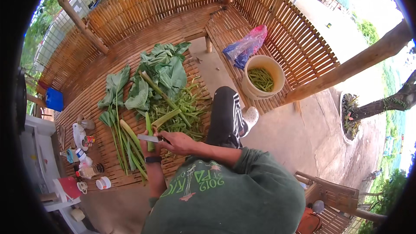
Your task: The person sits on a bamboo platform and uses a knife to peel the outer layers off long green vegetable stalks. The peeled pieces are placed into a white bucket while the discarded peels accumulate on the platform. The person handles the stalks one at a time, rotating them to remove the outer skin.
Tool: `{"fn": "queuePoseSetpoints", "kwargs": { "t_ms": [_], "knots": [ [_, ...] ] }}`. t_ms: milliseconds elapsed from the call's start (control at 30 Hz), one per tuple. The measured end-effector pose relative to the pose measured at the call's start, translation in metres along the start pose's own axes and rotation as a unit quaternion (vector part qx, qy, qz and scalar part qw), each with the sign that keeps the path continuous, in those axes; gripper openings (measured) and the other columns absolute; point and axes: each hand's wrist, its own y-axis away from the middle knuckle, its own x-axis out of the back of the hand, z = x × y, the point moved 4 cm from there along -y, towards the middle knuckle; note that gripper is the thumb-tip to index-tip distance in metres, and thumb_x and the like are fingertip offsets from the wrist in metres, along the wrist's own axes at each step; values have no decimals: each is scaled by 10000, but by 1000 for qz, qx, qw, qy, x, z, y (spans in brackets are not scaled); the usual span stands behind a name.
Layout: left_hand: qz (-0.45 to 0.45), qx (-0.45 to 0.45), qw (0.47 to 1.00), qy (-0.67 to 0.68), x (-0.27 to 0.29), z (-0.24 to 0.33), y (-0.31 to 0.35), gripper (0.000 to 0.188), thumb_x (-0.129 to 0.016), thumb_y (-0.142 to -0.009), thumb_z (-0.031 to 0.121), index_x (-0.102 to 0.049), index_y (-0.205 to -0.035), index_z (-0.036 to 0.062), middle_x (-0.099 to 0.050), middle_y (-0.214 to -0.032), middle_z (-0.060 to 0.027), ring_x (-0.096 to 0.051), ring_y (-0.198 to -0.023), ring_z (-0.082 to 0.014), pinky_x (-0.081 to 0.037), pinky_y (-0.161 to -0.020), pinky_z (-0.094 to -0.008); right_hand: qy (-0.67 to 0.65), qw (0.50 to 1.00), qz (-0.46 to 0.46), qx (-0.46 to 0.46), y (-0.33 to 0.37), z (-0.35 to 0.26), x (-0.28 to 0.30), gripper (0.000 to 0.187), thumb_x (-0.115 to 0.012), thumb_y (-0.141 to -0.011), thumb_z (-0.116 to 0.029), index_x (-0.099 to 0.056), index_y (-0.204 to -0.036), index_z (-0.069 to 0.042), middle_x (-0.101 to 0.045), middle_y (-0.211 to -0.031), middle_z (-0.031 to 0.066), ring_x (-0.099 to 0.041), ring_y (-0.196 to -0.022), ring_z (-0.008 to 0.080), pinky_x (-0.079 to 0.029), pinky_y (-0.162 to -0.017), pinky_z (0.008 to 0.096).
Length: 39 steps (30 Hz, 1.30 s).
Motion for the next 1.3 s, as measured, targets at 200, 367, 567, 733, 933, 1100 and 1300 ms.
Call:
{"fn": "queuePoseSetpoints", "kwargs": {
  "t_ms": [200, 367, 567, 733, 933, 1100, 1300],
  "knots": [
    [-110, 273, 907, 301, 4, -13, -16, 424, -464, -1102, 445, -591, -1021, 49, -589, -753, -88, -576, -630, -225, -521, -595, -348, 87, 995, -47, 6, 1, -40, 9, 543, -665, -1011, -380, -521, -1451, -97, -728, -983, 221, -716, -881, 444, -570, -756, 526],
    [-32, 202, 950, 236, -10, -8, -12, 470, -430, -1114, 449, -564, -948, 30, -571, -764, -100, -559, -633, -244, -500, -588, -375, 112, 990, -77, 45, 9, -48, 7, 589, -662, -1009, -389, -495, -1492, -97, -711, -814, 180, -706, -733, 404, -553, -658, 495],
    [-4, 216, 950, 227, -6, -9, -9, 476, -438, -1107, 454, -563, -909, 39, -573, -709, -112, -543, -576, -254, -488, -580, -374, 115, 988, -63, 77, 7, -47, 3, 581, -668, -1010, -357, -491, -1495, -91, -714, -858, 177, -703, -736, 392, -549, -644, 480],
    [1, 208, 955, 212, -3, -8, -7, 479, -406, -1121, 436, -567, -940, 22, -574, -716, -112, -548, -610, -261, -497, -607, -389, 124, 985, -36, 112, 1, -43, 0, 519, -655, -1023, -312, -529, -1480, -101, -725, -1025, 156, -716, -801, 376, -562, -652, 480],
    [-83, 244, 916, 307, 11, -22, -26, 438, -433, -1100, 455, -539, -915, 73, -519, -677, -57, -489, -538, -206, -451, -534, -346, 101, 989, 4, 104, 6, -30, -5, 420, -647, -1031, -255, -639, -1425, -108, -744, -1051, 151, -729, -865, 354, -589, -735, 442],
    [-58, 161, 978, 120, 28, -2, 4, 296, -518, -1103, 368, -523, -1084, 72, -548, -801, -31, -511, -606, -158, -463, -536, -311, -54, 998, 30, -3, -10, -10, 24, 412, -582, -1079, -371, -672, -1401, -130, -756, -1142, 181, -747, -977, 320, -581, -849, 415],
    [81, 123, 984, 101, 68, 8, 26, 385, -459, -1135, 358, -550, -998, 10, -556, -745, -82, -529, -587, -182, -491, -546, -328, -152, 971, 184, -27, -27, -31, 124, 479, -568, -1100, -370, -612, -1448, -44, -762, -1018, 145, -654, -861, 141, -536, -820, 313]
  ]
}}
